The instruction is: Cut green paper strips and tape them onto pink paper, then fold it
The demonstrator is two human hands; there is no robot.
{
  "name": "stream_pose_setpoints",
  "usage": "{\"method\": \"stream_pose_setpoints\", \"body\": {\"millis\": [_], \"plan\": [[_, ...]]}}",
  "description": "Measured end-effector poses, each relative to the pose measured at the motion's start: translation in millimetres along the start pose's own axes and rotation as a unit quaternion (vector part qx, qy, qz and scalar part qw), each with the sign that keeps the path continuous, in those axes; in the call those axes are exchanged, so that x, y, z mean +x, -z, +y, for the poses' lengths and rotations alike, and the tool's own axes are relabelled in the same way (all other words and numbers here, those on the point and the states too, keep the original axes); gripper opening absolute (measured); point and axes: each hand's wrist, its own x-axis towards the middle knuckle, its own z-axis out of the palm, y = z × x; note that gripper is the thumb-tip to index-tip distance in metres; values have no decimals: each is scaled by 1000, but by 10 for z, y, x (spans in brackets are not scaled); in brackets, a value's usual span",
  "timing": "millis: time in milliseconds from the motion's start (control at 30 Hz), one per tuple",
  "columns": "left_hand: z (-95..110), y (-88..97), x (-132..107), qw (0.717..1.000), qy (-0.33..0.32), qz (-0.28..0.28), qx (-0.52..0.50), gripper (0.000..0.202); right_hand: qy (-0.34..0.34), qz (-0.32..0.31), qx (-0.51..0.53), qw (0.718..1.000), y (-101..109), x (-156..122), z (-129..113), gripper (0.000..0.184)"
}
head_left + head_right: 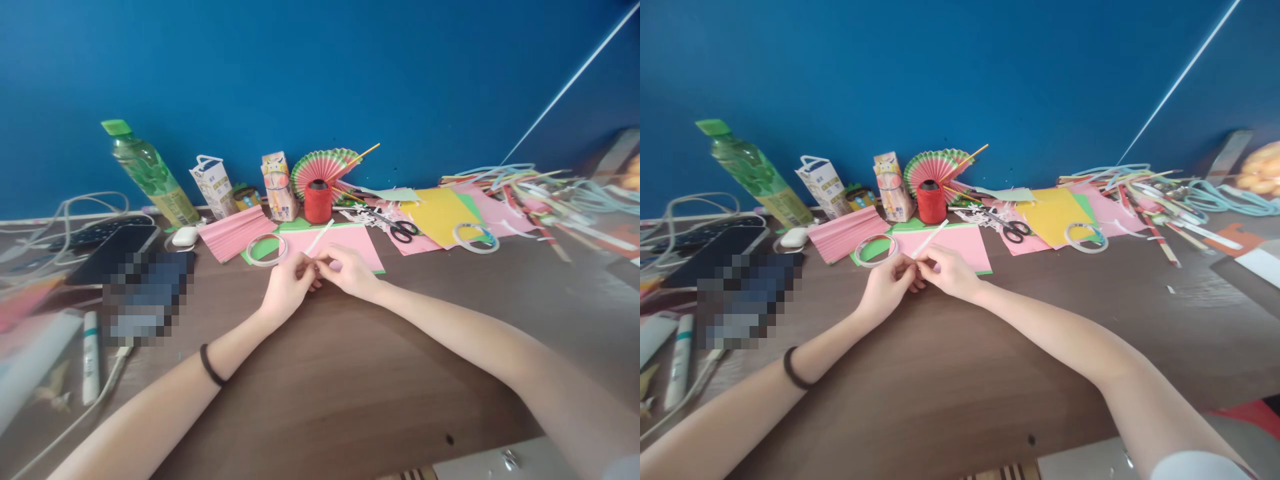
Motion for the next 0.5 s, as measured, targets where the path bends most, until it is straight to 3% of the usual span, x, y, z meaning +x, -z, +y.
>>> {"method": "stream_pose_setpoints", "body": {"millis": [500], "plan": [[-25,4,12,1000,-6,1,-1,7,-1,12,5,1000,-12,-1,21,7]]}}
